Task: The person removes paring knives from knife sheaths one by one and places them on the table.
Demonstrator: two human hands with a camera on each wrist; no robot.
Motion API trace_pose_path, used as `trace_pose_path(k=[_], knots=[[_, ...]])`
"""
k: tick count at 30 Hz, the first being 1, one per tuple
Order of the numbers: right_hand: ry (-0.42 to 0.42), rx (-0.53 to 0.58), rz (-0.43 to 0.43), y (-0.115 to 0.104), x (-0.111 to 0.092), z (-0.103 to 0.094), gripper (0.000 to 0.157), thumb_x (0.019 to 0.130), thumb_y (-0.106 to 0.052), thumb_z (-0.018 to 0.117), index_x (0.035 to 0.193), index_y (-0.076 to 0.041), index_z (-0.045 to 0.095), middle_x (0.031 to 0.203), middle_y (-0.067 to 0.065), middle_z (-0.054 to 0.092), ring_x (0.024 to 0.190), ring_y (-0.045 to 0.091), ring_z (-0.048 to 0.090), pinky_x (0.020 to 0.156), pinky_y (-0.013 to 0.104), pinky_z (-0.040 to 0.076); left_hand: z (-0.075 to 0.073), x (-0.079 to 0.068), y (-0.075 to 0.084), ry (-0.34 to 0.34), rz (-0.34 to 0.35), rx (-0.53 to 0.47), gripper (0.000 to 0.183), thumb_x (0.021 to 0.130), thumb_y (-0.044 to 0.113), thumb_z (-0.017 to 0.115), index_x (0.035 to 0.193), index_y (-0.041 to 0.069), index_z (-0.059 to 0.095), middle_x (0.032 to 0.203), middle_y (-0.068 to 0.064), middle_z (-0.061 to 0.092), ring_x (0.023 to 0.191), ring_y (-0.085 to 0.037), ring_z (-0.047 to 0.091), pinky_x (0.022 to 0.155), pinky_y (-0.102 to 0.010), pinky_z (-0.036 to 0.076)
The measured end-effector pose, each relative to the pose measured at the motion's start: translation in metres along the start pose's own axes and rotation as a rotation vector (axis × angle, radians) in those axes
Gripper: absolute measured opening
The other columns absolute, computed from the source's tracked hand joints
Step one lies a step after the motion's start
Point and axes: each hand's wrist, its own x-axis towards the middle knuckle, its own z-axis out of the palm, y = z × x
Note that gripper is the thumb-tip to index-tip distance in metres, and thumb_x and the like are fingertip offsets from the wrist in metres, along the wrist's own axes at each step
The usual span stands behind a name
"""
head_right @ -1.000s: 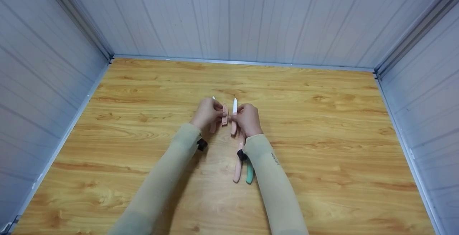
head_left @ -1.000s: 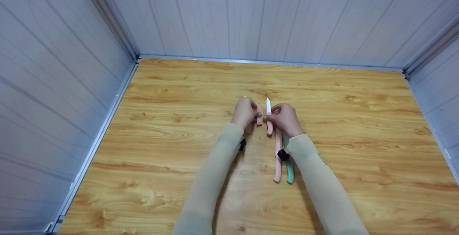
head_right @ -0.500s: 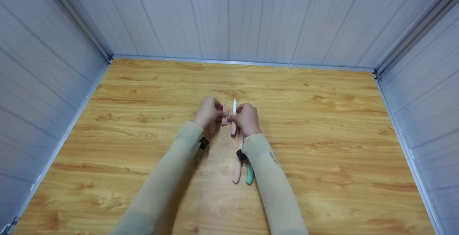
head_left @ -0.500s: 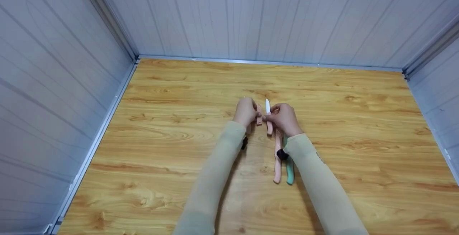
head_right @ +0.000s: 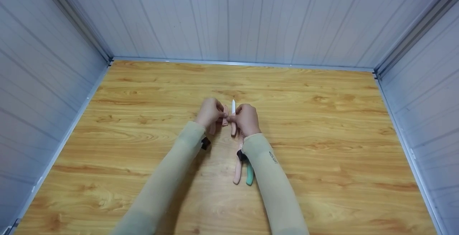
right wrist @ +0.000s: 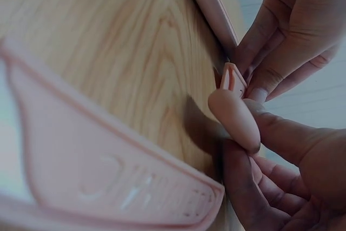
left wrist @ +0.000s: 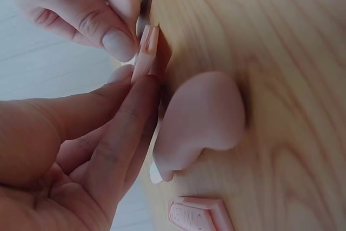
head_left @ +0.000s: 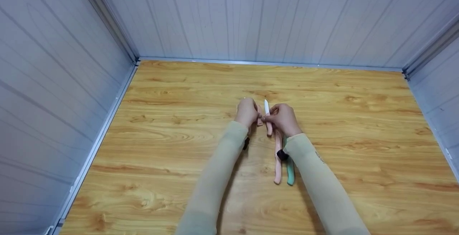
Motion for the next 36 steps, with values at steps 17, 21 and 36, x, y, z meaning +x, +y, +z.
trace_pose_path(k=[17,21,36], knots=[[-0.016,0.061,0.048,-0.0018,0.0001,0.0025,0.032,0.077,-0.006,0.08,0.099,0.006,0.059,0.075,0.011,0.063,0.055,0.017,0.062,0.049,0.03,0.053,0.0023,-0.0033,0.0026,0.037,0.006,0.038,0.013,0.075,0.004,0.076,0.074,0.006,0.063,0.073,-0.002,0.06,0.071,-0.021,0.058,0.067,-0.032,0.049],[-0.014,0.036,0.052,-0.0021,-0.0004,0.0028,0.033,0.078,-0.008,0.079,0.099,0.006,0.059,0.076,0.011,0.062,0.055,0.017,0.062,0.049,0.03,0.053,0.0033,-0.003,0.0014,0.048,0.016,0.04,0.012,0.074,0.002,0.076,0.073,0.005,0.064,0.073,-0.004,0.061,0.073,-0.022,0.059,0.069,-0.032,0.049],[-0.015,0.014,0.049,-0.0017,-0.002,0.0018,0.032,0.08,-0.01,0.078,0.101,0.006,0.06,0.082,0.013,0.06,0.058,0.019,0.063,0.052,0.032,0.055,0.0043,-0.0045,0.0014,0.057,0.018,0.06,0.013,0.076,0.003,0.074,0.073,0.007,0.062,0.071,-0.002,0.058,0.072,-0.021,0.058,0.069,-0.034,0.049]])
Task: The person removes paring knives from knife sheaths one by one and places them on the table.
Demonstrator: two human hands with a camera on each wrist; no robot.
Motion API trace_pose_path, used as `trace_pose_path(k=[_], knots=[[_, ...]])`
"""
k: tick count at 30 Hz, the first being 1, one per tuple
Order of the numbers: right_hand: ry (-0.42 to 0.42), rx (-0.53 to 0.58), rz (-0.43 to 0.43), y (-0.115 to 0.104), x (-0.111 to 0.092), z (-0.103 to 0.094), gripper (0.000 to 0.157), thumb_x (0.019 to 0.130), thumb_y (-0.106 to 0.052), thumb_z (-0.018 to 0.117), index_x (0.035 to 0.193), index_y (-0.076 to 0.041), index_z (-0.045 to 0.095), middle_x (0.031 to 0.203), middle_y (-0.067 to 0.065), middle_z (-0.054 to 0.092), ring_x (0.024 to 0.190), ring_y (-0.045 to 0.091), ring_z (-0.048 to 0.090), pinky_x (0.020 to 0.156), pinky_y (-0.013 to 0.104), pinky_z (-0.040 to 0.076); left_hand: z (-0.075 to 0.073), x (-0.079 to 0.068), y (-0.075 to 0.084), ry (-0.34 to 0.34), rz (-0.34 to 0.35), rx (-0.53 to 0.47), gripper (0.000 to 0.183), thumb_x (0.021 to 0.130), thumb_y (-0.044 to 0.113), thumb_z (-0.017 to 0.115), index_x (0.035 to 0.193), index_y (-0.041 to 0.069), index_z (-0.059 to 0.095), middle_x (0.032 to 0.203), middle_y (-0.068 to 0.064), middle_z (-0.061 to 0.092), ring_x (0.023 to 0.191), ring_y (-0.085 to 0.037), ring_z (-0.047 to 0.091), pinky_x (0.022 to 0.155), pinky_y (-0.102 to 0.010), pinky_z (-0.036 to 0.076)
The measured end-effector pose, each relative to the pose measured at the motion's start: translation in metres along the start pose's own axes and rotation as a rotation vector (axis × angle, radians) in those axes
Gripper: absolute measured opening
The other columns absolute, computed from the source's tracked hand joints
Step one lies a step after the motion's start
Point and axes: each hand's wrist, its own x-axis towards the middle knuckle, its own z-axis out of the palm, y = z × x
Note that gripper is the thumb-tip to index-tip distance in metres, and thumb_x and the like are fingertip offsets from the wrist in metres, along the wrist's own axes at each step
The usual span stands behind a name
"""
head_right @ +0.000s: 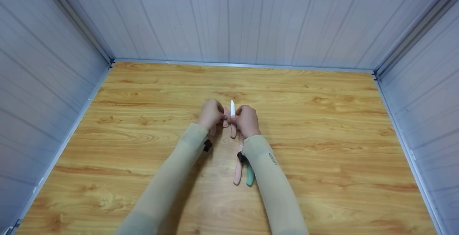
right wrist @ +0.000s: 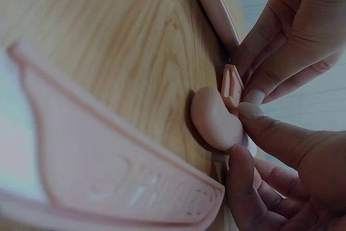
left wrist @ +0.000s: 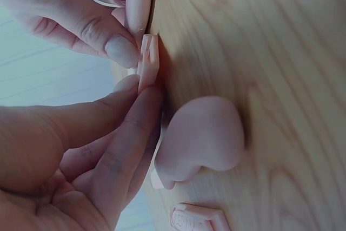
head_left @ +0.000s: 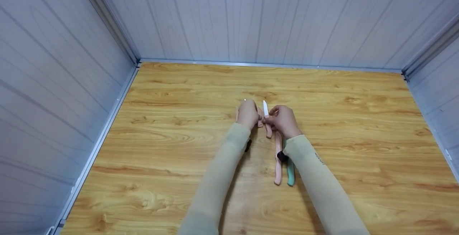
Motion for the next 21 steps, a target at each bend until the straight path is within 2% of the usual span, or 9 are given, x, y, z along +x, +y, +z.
trace_pose_path(k=[7,17,21], knots=[[-0.003,0.041,-0.017,0.0009,-0.0015,0.0013,0.031,0.08,-0.007,0.077,0.101,0.007,0.059,0.08,0.013,0.06,0.061,0.021,0.063,0.054,0.033,0.055,-0.0016,-0.0023,0.0013,0.006,-0.01,0.038,0.01,0.075,0.004,0.076,0.075,0.006,0.065,0.076,-0.003,0.064,0.073,-0.021,0.061,0.069,-0.034,0.05],[-0.011,0.061,-0.006,0.0004,-0.0025,0.001,0.029,0.083,-0.006,0.075,0.103,0.008,0.059,0.08,0.014,0.059,0.061,0.023,0.064,0.054,0.034,0.056,-0.0002,-0.0035,-0.0013,0.041,-0.003,-0.041,0.01,0.074,-0.001,0.074,0.078,0.003,0.066,0.077,-0.007,0.064,0.076,-0.024,0.061,0.071,-0.032,0.051],[-0.012,0.07,0.003,0.0004,-0.0027,0.0009,0.029,0.083,-0.007,0.075,0.102,0.007,0.059,0.081,0.013,0.059,0.06,0.022,0.063,0.053,0.034,0.055,-0.0007,-0.0042,-0.0026,0.034,-0.015,-0.09,0.011,0.074,-0.002,0.075,0.079,0.001,0.066,0.077,-0.007,0.063,0.076,-0.024,0.06,0.071,-0.031,0.05]])
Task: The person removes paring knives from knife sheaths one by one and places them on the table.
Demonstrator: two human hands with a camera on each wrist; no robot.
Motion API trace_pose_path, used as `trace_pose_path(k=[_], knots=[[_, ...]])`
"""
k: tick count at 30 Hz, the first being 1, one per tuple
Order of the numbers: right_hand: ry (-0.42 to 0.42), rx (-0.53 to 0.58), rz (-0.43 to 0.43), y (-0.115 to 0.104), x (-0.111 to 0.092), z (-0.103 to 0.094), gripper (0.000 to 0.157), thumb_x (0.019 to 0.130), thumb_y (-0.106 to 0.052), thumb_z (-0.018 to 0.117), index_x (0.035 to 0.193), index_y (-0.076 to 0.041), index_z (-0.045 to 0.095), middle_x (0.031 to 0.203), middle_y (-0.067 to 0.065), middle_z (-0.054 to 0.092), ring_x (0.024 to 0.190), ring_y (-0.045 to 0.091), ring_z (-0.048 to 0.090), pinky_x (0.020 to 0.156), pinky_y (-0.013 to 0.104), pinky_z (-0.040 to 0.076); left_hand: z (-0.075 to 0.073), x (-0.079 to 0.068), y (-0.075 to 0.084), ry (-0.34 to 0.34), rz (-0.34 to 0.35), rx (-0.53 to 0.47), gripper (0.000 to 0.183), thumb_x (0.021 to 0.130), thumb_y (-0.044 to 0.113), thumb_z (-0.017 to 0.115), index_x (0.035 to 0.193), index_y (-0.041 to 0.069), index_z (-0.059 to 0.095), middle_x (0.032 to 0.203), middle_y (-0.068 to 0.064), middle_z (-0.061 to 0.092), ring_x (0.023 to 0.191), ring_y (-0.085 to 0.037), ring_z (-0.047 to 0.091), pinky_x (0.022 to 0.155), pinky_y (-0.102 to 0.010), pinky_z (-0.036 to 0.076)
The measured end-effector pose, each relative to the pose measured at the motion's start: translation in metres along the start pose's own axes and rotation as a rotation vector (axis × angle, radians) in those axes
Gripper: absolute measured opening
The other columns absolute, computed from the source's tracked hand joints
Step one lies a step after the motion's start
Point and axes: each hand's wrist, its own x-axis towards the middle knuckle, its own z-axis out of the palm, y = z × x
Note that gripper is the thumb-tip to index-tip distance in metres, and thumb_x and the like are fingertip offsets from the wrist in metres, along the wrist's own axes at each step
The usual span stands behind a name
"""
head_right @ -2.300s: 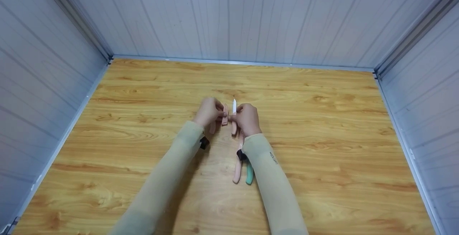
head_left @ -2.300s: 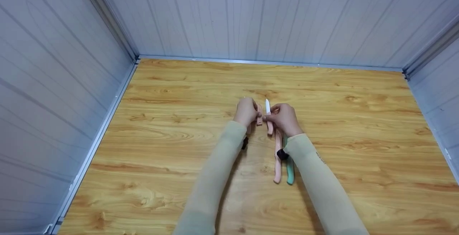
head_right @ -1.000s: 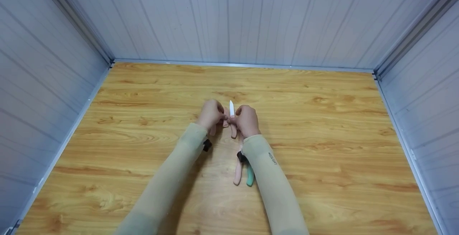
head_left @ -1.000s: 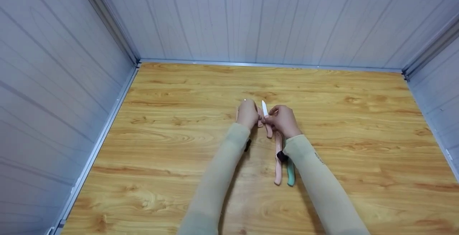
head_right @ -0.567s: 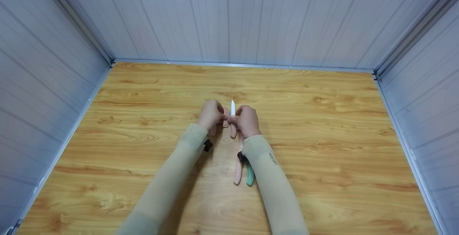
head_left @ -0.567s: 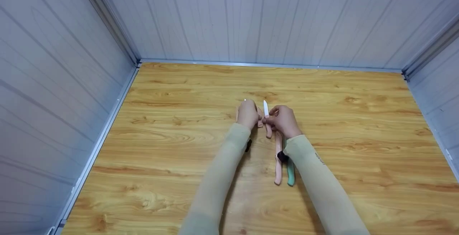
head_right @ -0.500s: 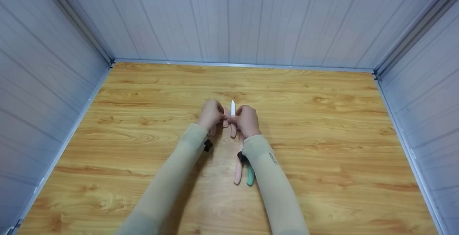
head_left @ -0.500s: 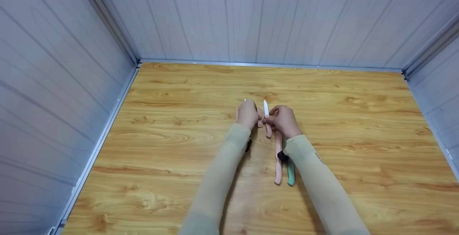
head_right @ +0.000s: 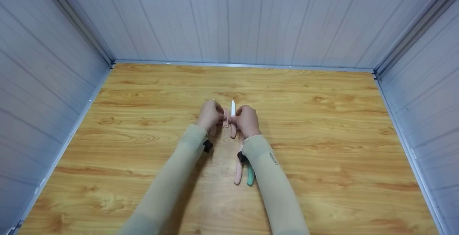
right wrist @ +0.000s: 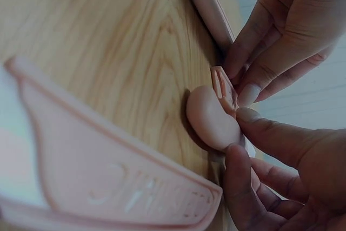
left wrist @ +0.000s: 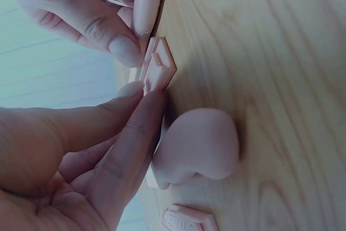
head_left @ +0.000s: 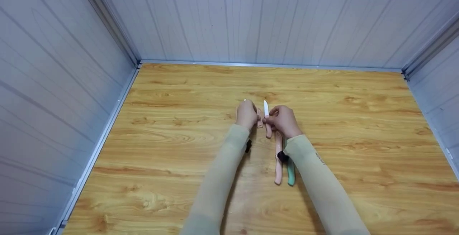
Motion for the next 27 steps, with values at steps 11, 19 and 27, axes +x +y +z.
trace_pose_path(k=[11,19,27], knots=[[-0.005,-0.073,-0.013,-0.002,0.001,-0.006,0.028,0.083,-0.011,0.075,0.101,0.006,0.061,0.079,0.011,0.06,0.059,0.02,0.063,0.053,0.031,0.054,-0.007,-0.004,0.003,-0.026,-0.028,-0.096,0.003,0.082,-0.002,0.068,0.081,-0.001,0.07,0.079,-0.008,0.065,0.076,-0.023,0.06,0.068,-0.03,0.051],[0.017,-0.128,-0.032,-0.013,-0.005,-0.014,0.028,0.088,-0.021,0.071,0.104,0.001,0.063,0.083,0.013,0.06,0.072,0.031,0.064,0.055,0.033,0.052,-0.012,-0.011,0.006,-0.014,-0.019,-0.172,0.008,0.087,0.004,0.067,0.085,-0.002,0.072,0.08,-0.006,0.066,0.075,-0.02,0.06,0.066,-0.027,0.05],[0.008,-0.157,-0.101,-0.023,-0.02,-0.018,0.029,0.094,-0.025,0.062,0.108,0.0,0.065,0.096,0.015,0.064,0.083,0.029,0.061,0.067,0.037,0.051,-0.014,-0.024,0.007,0.003,0.026,-0.182,0.012,0.091,0.013,0.067,0.087,0.002,0.072,0.079,-0.004,0.065,0.068,-0.016,0.059,0.06,-0.026,0.049]])
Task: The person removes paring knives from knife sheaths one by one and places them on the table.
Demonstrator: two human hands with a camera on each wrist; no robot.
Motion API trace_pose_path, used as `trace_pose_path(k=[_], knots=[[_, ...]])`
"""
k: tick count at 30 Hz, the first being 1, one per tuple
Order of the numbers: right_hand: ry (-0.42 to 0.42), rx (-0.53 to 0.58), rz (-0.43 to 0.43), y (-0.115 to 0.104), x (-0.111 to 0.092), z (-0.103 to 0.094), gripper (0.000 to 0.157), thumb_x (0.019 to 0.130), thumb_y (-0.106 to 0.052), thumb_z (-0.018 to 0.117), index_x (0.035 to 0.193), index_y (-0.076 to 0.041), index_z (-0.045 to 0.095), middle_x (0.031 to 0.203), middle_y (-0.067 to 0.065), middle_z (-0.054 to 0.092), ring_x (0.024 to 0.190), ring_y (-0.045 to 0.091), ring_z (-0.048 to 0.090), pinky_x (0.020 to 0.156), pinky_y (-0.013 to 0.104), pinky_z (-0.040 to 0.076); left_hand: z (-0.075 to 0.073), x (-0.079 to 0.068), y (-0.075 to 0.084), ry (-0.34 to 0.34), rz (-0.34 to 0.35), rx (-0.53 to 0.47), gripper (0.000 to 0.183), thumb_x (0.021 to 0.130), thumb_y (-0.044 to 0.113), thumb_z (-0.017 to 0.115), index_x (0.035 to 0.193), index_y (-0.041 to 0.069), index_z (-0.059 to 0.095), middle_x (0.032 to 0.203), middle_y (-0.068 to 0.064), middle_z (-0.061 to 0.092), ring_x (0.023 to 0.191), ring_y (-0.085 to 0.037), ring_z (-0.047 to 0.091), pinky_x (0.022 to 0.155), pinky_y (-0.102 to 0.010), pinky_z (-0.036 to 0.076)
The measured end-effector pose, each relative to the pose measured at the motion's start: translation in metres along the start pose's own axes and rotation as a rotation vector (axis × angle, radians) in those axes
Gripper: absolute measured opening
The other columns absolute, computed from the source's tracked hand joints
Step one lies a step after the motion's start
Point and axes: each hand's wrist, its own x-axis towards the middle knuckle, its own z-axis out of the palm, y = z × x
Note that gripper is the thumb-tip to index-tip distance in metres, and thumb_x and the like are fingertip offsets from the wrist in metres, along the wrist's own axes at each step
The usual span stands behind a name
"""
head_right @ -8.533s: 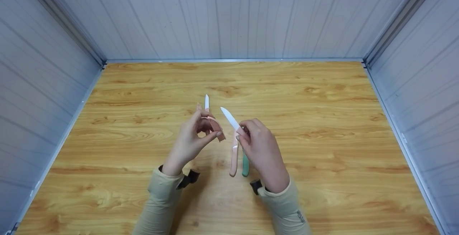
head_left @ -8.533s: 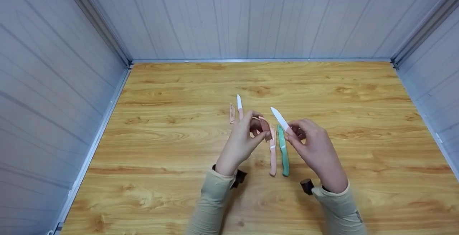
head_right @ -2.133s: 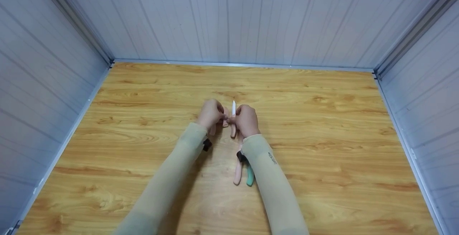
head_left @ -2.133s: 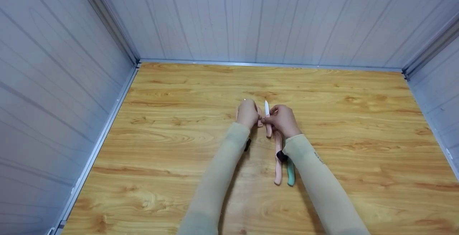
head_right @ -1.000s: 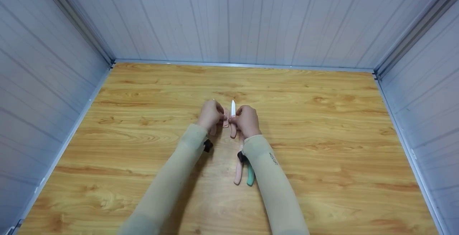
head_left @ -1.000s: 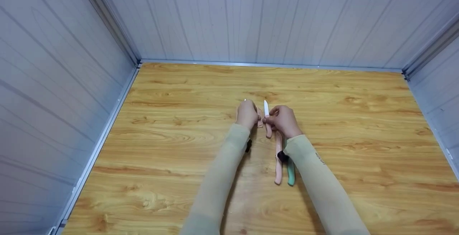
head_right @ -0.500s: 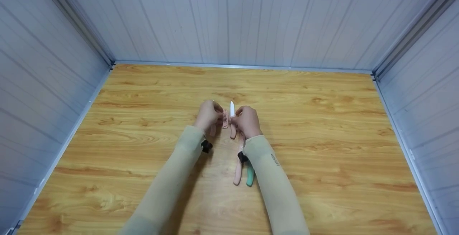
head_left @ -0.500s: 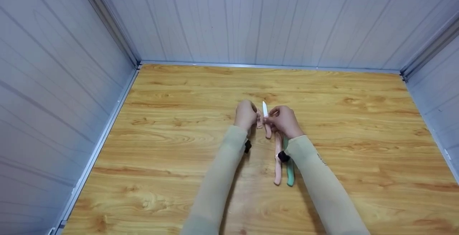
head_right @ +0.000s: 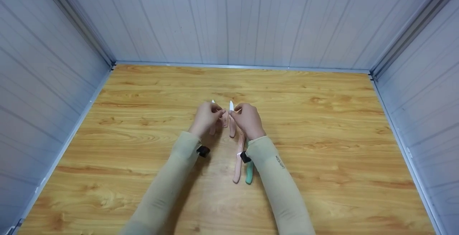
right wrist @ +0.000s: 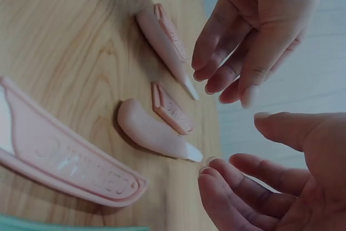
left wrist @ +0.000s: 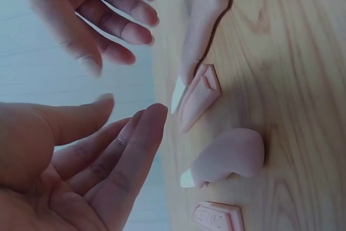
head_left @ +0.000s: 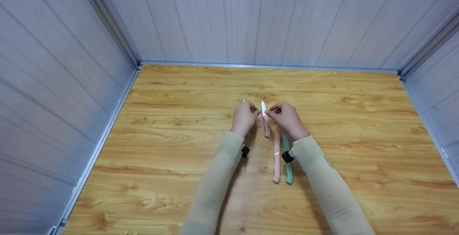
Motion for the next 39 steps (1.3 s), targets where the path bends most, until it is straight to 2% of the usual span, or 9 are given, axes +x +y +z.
trace_pose_path(k=[12,16,18,20,23,27,30,35,39], knots=[[-0.055,-0.136,-0.116,-0.008,-0.029,-0.006,0.048,0.096,-0.033,0.058,0.131,-0.001,0.056,0.126,0.016,0.058,0.116,0.031,0.053,0.095,0.048,0.044,-0.01,-0.035,0.005,-0.041,0.117,0.041,0.022,0.094,0.026,0.063,0.091,0.008,0.073,0.08,0.0,0.067,0.069,-0.012,0.061,0.063,-0.026,0.049],[-0.072,-0.216,-0.166,-0.009,-0.039,-0.008,0.05,0.095,-0.037,0.058,0.132,-0.003,0.056,0.133,0.017,0.053,0.124,0.032,0.047,0.1,0.049,0.039,-0.012,-0.044,0.006,-0.048,0.168,0.086,0.023,0.095,0.028,0.061,0.094,0.009,0.074,0.084,0.0,0.069,0.074,-0.012,0.062,0.077,-0.032,0.05],[-0.082,-0.247,-0.2,-0.011,-0.044,-0.008,0.05,0.095,-0.035,0.059,0.132,-0.002,0.055,0.134,0.017,0.053,0.125,0.032,0.046,0.102,0.05,0.037,-0.013,-0.047,0.006,-0.047,0.202,0.115,0.025,0.096,0.029,0.059,0.095,0.009,0.074,0.087,-0.001,0.07,0.078,-0.013,0.063,0.096,-0.036,0.041],[-0.089,-0.269,-0.236,-0.012,-0.048,-0.008,0.049,0.095,-0.034,0.06,0.132,-0.002,0.055,0.134,0.017,0.052,0.126,0.032,0.045,0.103,0.049,0.036,-0.013,-0.05,0.006,-0.044,0.231,0.147,0.026,0.097,0.03,0.058,0.096,0.009,0.074,0.091,-0.002,0.071,0.084,-0.015,0.065,0.111,-0.04,0.024],[-0.101,-0.286,-0.274,-0.014,-0.055,-0.006,0.049,0.095,-0.031,0.06,0.133,-0.002,0.054,0.135,0.018,0.051,0.127,0.033,0.044,0.104,0.05,0.035,-0.012,-0.055,0.005,-0.045,0.267,0.181,0.028,0.098,0.029,0.056,0.1,0.007,0.072,0.098,-0.005,0.071,0.097,-0.018,0.065,0.115,-0.044,0.0],[-0.107,-0.302,-0.313,-0.016,-0.062,-0.005,0.049,0.095,-0.03,0.061,0.135,-0.002,0.052,0.137,0.017,0.049,0.127,0.033,0.044,0.105,0.049,0.034,-0.013,-0.06,0.005,-0.041,0.276,0.188,0.031,0.099,0.027,0.055,0.111,0.002,0.069,0.108,-0.011,0.068,0.107,-0.024,0.061,0.113,-0.04,0.021],[-0.102,-0.306,-0.345,-0.016,-0.067,-0.004,0.05,0.095,-0.028,0.062,0.136,-0.002,0.051,0.138,0.018,0.047,0.128,0.034,0.043,0.104,0.049,0.034,-0.014,-0.064,0.005,-0.06,0.257,0.179,0.036,0.099,0.028,0.054,0.118,0.0,0.065,0.116,-0.013,0.065,0.111,-0.025,0.059,0.101,-0.038,0.04],[-0.065,-0.312,-0.377,-0.015,-0.075,-0.005,0.051,0.094,-0.029,0.063,0.137,-0.003,0.051,0.139,0.02,0.045,0.128,0.037,0.042,0.103,0.052,0.035,-0.015,-0.067,0.005,-0.08,0.266,0.199,0.04,0.099,0.031,0.054,0.125,0.002,0.062,0.123,-0.013,0.062,0.117,-0.024,0.056,0.1,-0.036,0.042],[-0.05,-0.329,-0.39,-0.012,-0.082,-0.004,0.052,0.093,-0.029,0.064,0.137,-0.003,0.051,0.14,0.021,0.044,0.128,0.038,0.041,0.104,0.052,0.033,-0.015,-0.069,0.003,-0.067,0.31,0.226,0.04,0.098,0.029,0.055,0.127,0.002,0.06,0.125,-0.012,0.061,0.118,-0.023,0.055,0.11,-0.036,0.029]])
